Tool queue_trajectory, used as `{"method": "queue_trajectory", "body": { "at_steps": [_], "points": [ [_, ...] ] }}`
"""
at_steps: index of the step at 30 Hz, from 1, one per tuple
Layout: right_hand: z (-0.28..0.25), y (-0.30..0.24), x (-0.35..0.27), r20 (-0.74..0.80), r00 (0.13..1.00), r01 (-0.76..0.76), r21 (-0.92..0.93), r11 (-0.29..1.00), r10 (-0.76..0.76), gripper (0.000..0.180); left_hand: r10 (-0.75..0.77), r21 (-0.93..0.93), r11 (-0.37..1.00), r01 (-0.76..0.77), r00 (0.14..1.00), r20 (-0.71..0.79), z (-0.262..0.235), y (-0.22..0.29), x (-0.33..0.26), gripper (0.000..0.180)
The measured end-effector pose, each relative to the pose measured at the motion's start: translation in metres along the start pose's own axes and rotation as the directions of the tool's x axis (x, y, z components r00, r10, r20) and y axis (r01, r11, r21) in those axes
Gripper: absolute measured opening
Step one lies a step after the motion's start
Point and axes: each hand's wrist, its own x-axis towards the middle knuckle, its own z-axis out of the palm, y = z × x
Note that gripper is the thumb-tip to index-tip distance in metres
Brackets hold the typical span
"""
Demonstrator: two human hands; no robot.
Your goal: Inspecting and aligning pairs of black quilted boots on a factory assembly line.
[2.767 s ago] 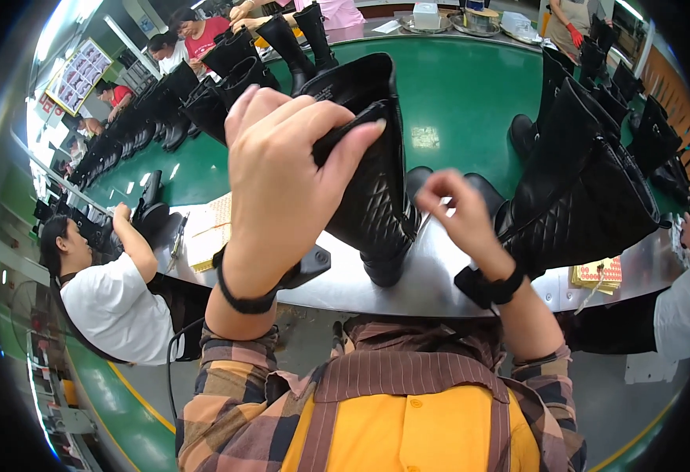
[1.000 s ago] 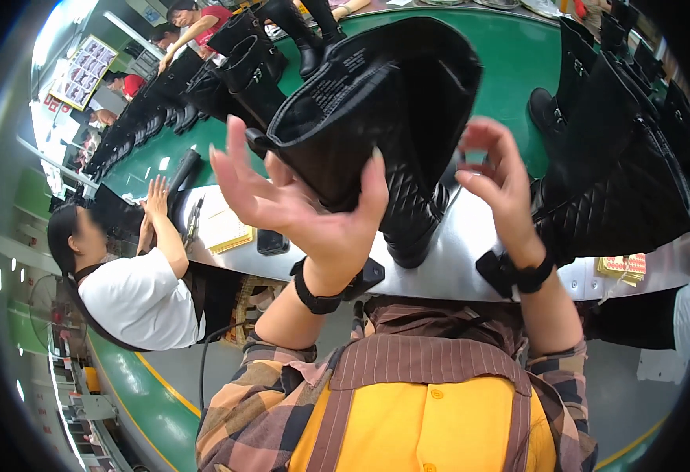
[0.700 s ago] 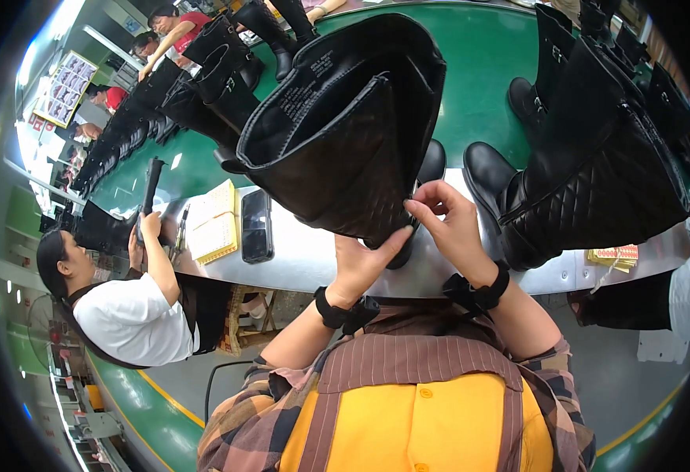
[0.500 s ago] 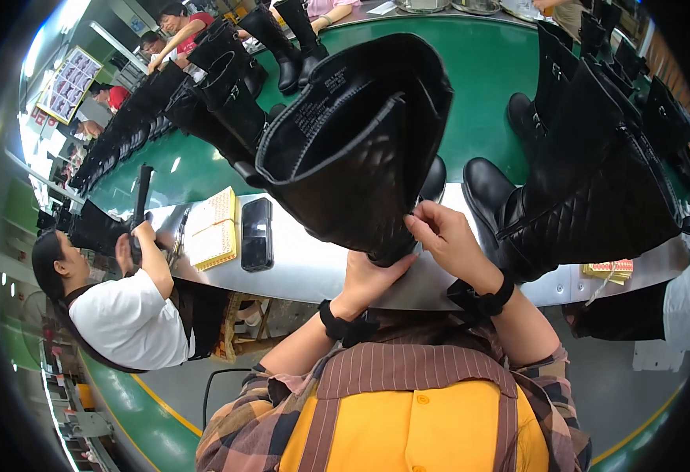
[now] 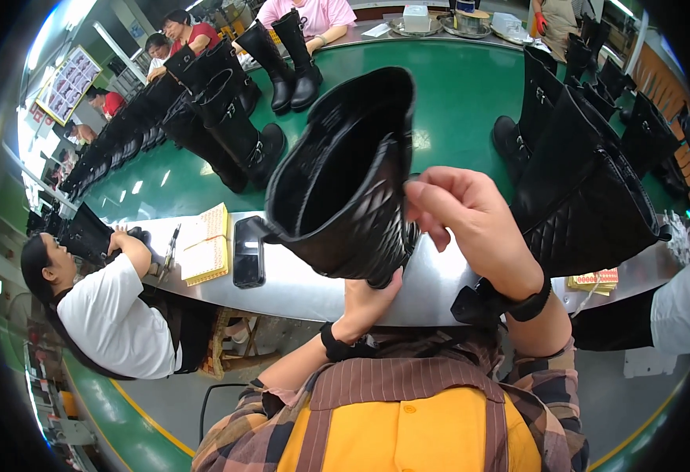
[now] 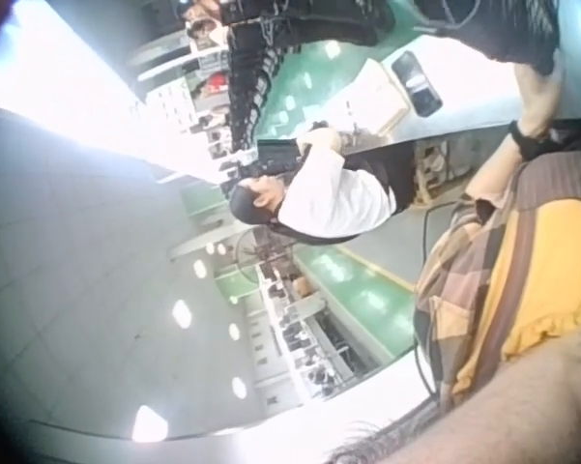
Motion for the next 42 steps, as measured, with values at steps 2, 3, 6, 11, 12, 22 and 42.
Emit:
{"method": "queue_trajectory", "body": {
  "at_steps": [2,3,6,11,12,22,42],
  "points": [
    [0.005,-0.006,0.004,-0.021,0.996,-0.09,-0.089,0.992,0.088,0.026,0.01,-0.007,1.0,-0.01,1.0,-0.026,0.0,0.0,0.0,0.034],
    [0.007,-0.008,0.006,0.016,0.999,-0.035,-0.066,0.997,0.036,0.026,-0.014,-0.026,1.0,0.014,1.0,-0.026,-0.001,0.001,0.001,0.033],
    [0.011,-0.019,0.01,-0.053,0.988,-0.146,-0.072,0.987,0.142,0.027,-0.082,-0.084,0.993,0.08,0.997,-0.014,-0.003,0.001,0.002,0.033],
    [0.003,-0.049,-0.002,0.037,0.992,0.119,0.077,0.99,-0.122,0.027,-0.048,-0.009,0.999,0.049,0.997,0.063,0.0,0.001,-0.001,0.032],
    [0.003,-0.05,-0.003,0.063,0.987,0.146,0.045,0.988,-0.149,0.028,-0.05,0.002,0.999,0.05,0.997,0.066,0.001,0.001,-0.001,0.032],
    [-0.032,-0.061,-0.114,0.109,0.429,0.106,-0.992,-0.07,-0.897,0.05,-0.013,-0.02,1.0,0.013,1.0,-0.025,0.003,0.005,-0.003,0.056],
    [-0.108,-0.006,-0.124,-0.298,0.461,0.427,-0.751,0.504,-0.836,0.113,0.859,0.216,0.499,-0.839,0.446,-0.252,0.016,0.068,0.023,0.055]
  ]
}}
